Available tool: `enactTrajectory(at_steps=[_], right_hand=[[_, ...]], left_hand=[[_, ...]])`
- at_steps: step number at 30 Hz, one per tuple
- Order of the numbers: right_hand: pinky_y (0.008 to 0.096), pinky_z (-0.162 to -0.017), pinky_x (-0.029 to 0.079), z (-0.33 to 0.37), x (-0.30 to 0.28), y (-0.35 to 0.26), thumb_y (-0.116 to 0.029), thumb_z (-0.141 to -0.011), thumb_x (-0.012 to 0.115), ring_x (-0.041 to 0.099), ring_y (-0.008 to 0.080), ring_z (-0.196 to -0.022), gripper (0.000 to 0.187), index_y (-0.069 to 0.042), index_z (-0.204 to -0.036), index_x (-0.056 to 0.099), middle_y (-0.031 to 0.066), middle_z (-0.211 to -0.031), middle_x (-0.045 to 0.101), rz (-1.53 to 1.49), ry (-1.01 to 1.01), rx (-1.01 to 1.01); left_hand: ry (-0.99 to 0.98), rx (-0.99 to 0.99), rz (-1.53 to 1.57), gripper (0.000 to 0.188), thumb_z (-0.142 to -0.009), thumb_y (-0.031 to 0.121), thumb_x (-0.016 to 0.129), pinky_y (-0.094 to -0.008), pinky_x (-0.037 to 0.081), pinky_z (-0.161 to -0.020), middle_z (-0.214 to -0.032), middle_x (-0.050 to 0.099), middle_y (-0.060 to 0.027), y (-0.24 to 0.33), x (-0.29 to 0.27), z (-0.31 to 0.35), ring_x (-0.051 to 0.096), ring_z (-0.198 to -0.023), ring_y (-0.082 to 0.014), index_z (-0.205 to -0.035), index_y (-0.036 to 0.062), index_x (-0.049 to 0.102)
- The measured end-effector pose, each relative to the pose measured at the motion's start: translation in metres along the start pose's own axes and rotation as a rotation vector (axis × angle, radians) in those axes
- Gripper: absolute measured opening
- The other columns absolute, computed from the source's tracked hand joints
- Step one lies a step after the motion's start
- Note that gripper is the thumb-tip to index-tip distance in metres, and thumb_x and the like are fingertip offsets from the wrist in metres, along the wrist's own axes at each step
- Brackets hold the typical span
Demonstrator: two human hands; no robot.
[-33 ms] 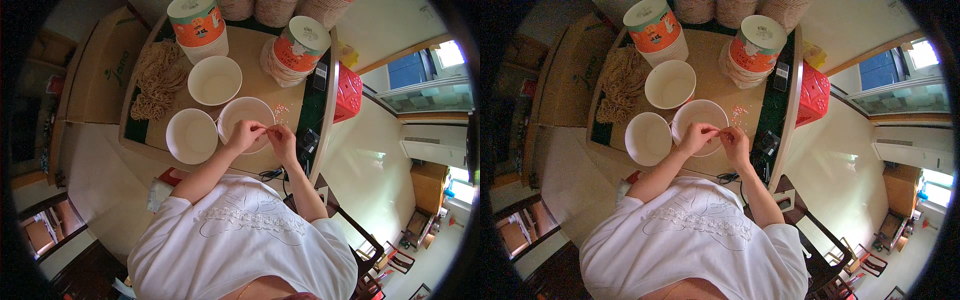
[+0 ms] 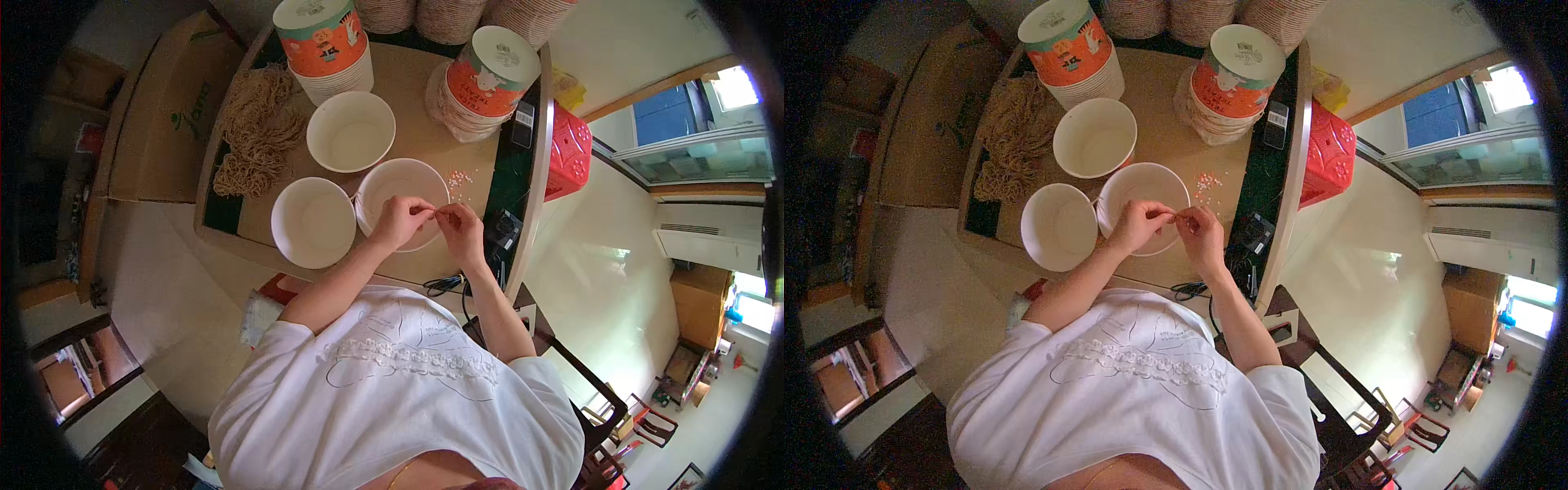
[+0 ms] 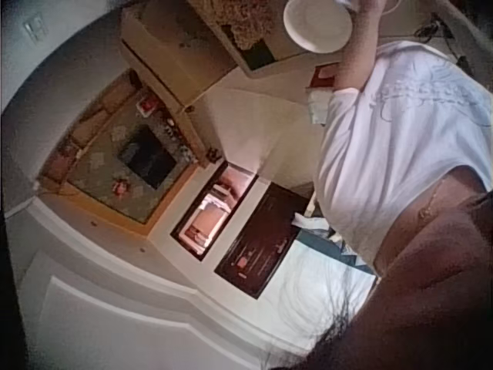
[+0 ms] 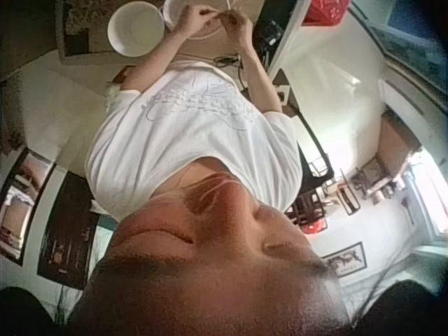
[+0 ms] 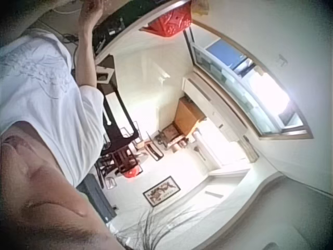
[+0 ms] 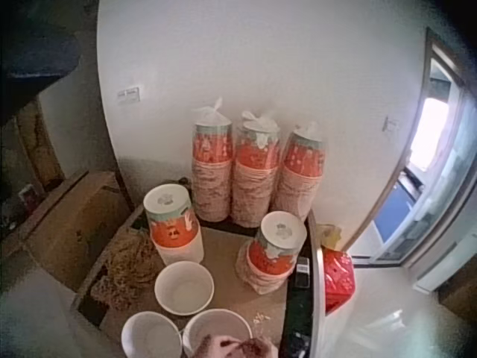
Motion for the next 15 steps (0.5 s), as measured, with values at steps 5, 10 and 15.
enactTrajectory(at_steps=[5, 10, 15], right_hand=[[0.0315, -0.059, 0.046, 0.000, -0.001, -0.004, -0.009, -0.078, 0.067, 0.055, 0.0212, -0.063, 0.012, -0.006, -0.089, 0.064, 0.0095, -0.074, 0.055, 0.151, -0.016, -0.043], [0.0374, -0.065, 0.048, 0.004, -0.001, -0.016, -0.008, -0.075, 0.066, 0.057, 0.0289, -0.074, 0.016, -0.007, -0.090, 0.059, 0.0117, -0.086, 0.055, 0.402, 0.045, -0.198], [0.0392, -0.071, 0.048, 0.001, 0.000, -0.022, -0.006, -0.074, 0.063, 0.057, 0.0306, -0.083, 0.013, -0.007, -0.086, 0.058, 0.0126, -0.093, 0.053, 0.478, 0.075, -0.296]], left_hand=[[0.082, 0.074, -0.059, 0.009, -0.083, 0.009, 0.063, -0.0258, 0.049, -0.056, -0.072, 0.067, -0.0072, -0.004, 0.004, 0.000, 0.062, -0.061, -0.0124, -0.085, 0.0008, 0.066], [0.167, 0.128, -0.035, 0.008, -0.081, 0.008, 0.064, -0.0301, 0.051, -0.061, -0.075, 0.067, -0.0109, -0.010, 0.001, -0.002, 0.065, -0.066, -0.0200, -0.084, 0.0008, 0.062], [0.145, 0.139, -0.085, 0.007, -0.080, 0.008, 0.064, -0.0317, 0.052, -0.062, -0.076, 0.067, -0.0115, -0.004, -0.002, -0.002, 0.066, -0.067, -0.0224, -0.083, 0.0013, 0.062]])
Point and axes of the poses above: each hand's wrist, its own z-axis away from the middle knuckle, its own x-axis out of the palm, y = z × x, the point moved 1 cm from there along -z, towards the middle knuckle
